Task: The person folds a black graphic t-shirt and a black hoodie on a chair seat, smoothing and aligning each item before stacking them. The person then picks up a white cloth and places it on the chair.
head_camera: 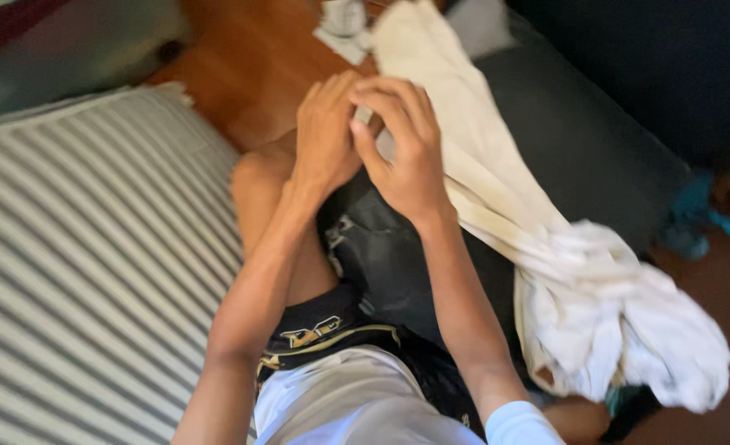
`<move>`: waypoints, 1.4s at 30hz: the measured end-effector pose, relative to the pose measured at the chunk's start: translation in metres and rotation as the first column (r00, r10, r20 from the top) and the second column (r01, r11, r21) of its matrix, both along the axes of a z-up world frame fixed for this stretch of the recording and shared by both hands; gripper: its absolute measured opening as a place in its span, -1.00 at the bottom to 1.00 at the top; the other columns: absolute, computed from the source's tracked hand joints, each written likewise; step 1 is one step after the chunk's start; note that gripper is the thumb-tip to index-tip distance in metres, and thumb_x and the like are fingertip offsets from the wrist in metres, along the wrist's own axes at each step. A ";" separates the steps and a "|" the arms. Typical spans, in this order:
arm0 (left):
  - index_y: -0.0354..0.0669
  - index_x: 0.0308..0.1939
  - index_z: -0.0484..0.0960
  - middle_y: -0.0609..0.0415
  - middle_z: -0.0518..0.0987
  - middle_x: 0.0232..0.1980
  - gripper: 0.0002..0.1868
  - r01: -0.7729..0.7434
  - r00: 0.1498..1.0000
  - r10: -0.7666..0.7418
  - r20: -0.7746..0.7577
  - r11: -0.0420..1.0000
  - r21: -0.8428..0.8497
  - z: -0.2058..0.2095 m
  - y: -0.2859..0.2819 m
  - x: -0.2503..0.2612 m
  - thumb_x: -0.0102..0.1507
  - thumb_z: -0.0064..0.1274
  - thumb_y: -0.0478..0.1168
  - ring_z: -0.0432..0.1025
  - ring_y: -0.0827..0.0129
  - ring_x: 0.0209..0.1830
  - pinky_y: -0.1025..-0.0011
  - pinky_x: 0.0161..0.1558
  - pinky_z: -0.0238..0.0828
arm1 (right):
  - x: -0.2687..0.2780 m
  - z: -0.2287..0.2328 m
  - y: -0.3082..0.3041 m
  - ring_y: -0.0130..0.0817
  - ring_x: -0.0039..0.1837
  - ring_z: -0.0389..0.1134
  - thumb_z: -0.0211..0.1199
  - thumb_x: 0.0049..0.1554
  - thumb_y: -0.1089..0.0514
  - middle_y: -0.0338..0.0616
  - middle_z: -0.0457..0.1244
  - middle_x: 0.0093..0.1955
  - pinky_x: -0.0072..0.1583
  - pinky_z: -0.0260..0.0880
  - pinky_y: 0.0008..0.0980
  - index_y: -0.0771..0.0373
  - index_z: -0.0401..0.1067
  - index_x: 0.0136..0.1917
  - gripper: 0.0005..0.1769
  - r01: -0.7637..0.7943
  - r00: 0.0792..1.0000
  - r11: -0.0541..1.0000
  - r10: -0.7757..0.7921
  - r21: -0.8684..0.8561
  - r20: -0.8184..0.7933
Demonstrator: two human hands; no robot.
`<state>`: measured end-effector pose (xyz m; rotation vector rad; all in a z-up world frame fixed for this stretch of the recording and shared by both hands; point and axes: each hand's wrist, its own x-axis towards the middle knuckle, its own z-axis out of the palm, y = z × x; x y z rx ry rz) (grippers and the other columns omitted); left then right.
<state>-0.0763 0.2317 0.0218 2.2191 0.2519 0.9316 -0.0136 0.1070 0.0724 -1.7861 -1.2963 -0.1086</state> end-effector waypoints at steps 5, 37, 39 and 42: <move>-0.21 0.00 0.60 -0.10 0.60 -0.05 -0.78 -0.179 0.983 0.180 0.015 0.981 -0.074 -0.053 0.062 -0.027 0.31 0.08 -0.21 0.49 -0.05 -0.04 0.12 -0.04 0.39 | -0.006 -0.036 0.092 -0.07 0.26 0.31 0.35 0.24 0.25 -0.11 0.27 0.17 0.32 0.35 -0.14 0.23 0.46 0.11 -0.82 -0.104 0.995 0.986 0.102 0.129 0.020; -0.29 -0.18 0.57 -0.07 0.58 -0.20 -0.84 -0.742 0.507 0.396 -0.765 0.653 -0.154 -0.340 0.271 0.022 0.24 0.11 -0.25 0.44 0.23 -0.21 0.23 -0.19 0.41 | 0.016 -0.298 0.307 0.17 0.43 0.22 0.25 0.09 0.35 0.25 0.16 0.42 0.42 0.22 0.00 0.20 0.42 0.28 -0.53 -0.374 0.927 0.801 0.343 -0.467 -0.153; -0.29 -0.21 0.57 -0.06 0.58 -0.22 -0.84 -0.718 0.542 0.384 -0.747 0.673 -0.175 -0.339 0.259 0.028 0.23 0.13 -0.25 0.44 0.25 -0.23 0.24 -0.21 0.40 | 0.023 -0.294 0.297 0.20 0.46 0.18 0.30 0.02 0.38 0.26 0.13 0.42 0.42 0.21 0.00 0.19 0.40 0.30 -0.44 -0.336 0.940 0.814 0.319 -0.474 -0.119; -0.29 -0.24 0.57 -0.05 0.57 -0.26 -0.84 -0.633 0.666 0.327 -0.671 0.723 -0.276 -0.329 0.237 0.038 0.21 0.16 -0.25 0.43 0.28 -0.27 0.26 -0.24 0.40 | 0.067 -0.266 0.257 0.16 0.48 0.17 0.34 -0.01 0.38 0.07 0.17 0.40 0.42 0.22 0.00 0.14 0.34 0.35 -0.34 -0.252 0.960 0.766 0.274 -0.592 -0.054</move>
